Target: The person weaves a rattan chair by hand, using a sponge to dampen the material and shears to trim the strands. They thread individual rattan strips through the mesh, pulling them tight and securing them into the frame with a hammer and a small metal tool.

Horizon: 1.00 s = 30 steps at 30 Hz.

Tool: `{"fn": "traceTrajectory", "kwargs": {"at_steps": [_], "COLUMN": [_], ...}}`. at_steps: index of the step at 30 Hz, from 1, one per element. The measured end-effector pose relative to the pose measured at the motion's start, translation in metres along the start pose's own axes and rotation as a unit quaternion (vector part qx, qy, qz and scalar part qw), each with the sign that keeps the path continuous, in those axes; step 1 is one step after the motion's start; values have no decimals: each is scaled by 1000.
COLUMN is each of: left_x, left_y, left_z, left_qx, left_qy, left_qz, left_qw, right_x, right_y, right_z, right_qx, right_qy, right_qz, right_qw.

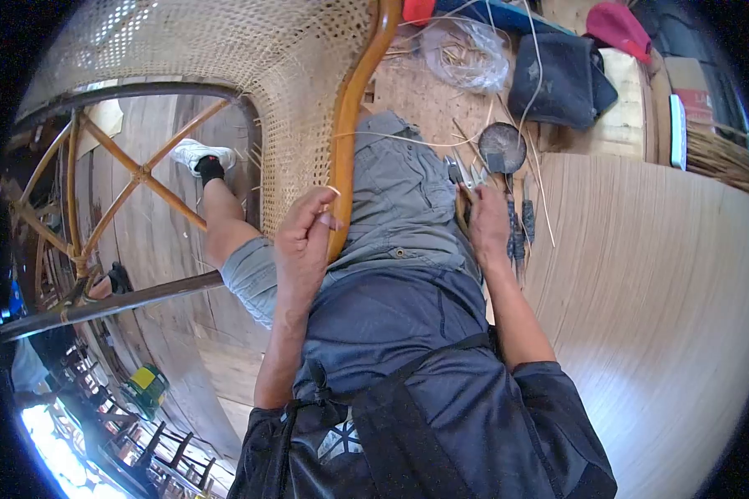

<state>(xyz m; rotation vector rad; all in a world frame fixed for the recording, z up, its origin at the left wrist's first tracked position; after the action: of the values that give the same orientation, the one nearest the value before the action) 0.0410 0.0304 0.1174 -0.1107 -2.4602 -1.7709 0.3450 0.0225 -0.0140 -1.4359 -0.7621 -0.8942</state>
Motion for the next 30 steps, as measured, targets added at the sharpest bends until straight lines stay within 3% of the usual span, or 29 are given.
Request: {"fn": "traceTrajectory", "kwargs": {"at_steps": [2,3,4,5,6,7,8,10,11,13,16,21,26,30], "left_x": [4,4,5,8,6,6,11,10,10,14,31,31,27,30], "left_y": [1,-1,-10,-18,-14,-13,4,-3,-5,-6,7,25,23,17], "left_z": [-7,-7,-6,-6,-7,-5,-7,-3,-5,-4,-14,-19,-18,-15], "left_qx": [31,72,95,115,72,52,-10,-80,-127,-222,-198,-134,-162,-96], "left_qy": [17,18,1,-6,-5,-37,-7,6,48,122,137,34,135,255], "left_qz": [-25,-66,-60,-55,-68,-40,76,118,115,112,52,-11,-58,28], "left_qw": [999,995,994,992,995,997,997,990,984,961,969,990,976,962], "right_x": [1,10,18,10,-14,-3,-5,-25,-17,-2,4,-7,-15,-14], "right_y": [-4,-17,-30,-19,27,8,17,74,71,7,-106,-244,-319,-342], "right_z": [10,17,22,18,9,19,21,18,23,34,43,50,33,15], "right_qx": [9,-70,-152,-109,-45,-91,-97,65,97,119,171,320,419,459], "right_qy": [20,-96,-148,-117,-72,-146,-168,-139,-187,-244,-281,-314,-355,-386], "right_qz": [-28,-59,-54,-72,-71,-99,-35,24,59,109,150,211,243,258], "right_qw": [999,991,976,984,994,980,980,988,976,956,932,869,800,757]}}
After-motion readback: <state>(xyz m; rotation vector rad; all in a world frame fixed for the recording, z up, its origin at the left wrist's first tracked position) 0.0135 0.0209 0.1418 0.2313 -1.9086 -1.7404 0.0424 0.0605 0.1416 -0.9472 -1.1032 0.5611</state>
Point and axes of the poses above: each hand's wrist, its own z-axis towards the middle knuckle, its own x-axis out of the back of the hand, y = z × x, the point moved 3 cm from there along z, towards the middle knuckle, and after that the axes turned 8 degrees about x, right-handed, at the moved point
